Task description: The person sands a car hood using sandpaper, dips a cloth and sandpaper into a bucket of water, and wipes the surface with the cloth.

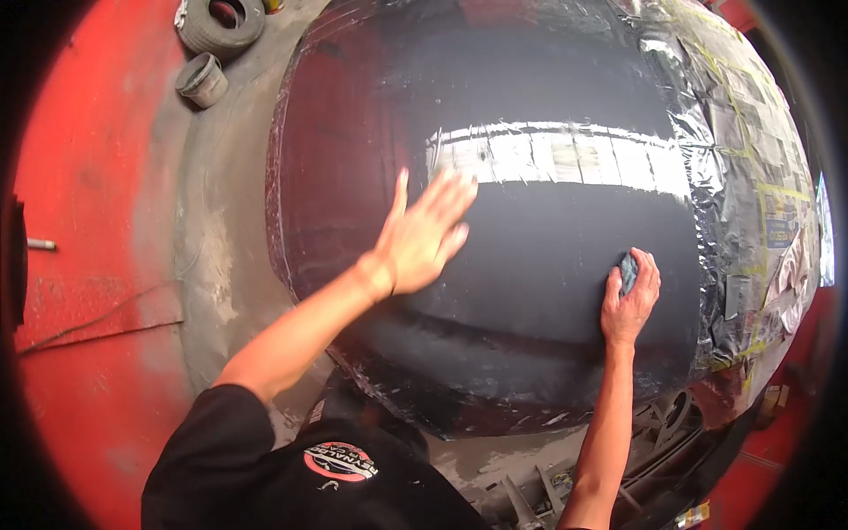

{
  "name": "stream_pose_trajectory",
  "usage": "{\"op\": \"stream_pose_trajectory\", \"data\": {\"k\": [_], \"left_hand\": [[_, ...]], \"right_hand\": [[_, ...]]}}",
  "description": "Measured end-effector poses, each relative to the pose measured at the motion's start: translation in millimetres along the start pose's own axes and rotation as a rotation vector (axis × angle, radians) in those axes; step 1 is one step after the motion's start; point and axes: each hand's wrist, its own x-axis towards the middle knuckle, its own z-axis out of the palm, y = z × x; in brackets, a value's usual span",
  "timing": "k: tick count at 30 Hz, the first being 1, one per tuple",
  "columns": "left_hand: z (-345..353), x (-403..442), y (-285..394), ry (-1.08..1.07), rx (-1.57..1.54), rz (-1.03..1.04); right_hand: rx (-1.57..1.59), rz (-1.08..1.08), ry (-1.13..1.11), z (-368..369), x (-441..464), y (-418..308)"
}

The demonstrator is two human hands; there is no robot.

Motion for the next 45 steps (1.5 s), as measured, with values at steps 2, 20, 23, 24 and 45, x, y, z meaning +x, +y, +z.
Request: {"op": "stream_pose_trajectory", "data": {"k": [2, 20, 23, 24, 45], "left_hand": [[-3.3, -48.1, -9.1, -0.094, -0.017, 0.045], [-37.1, -23.6, -106.3, -0.075, -0.001, 0.080], [-33.4, 80.8, -179.1, 0.045, 0.072, -0.058], [-38.4, 99.5, -189.4, 0.046, 0.064, -0.110], [-19.4, 2.9, -71.7, -0.059, -0.101, 0.144]], "right_hand": [[-0.017, 0.018, -0.010, 2.0, 0.3, 0.7], [-0.079, 0.094, -0.037, 4.3, -1.0, -2.8], [-0.061, 0.114, -0.038, 5.0, -1.3, -2.3], [-0.062, 0.110, -0.037, 5.7, -0.8, -2.8], [-0.063, 0.099, -0.029, 3.5, -1.3, -3.4]]}}
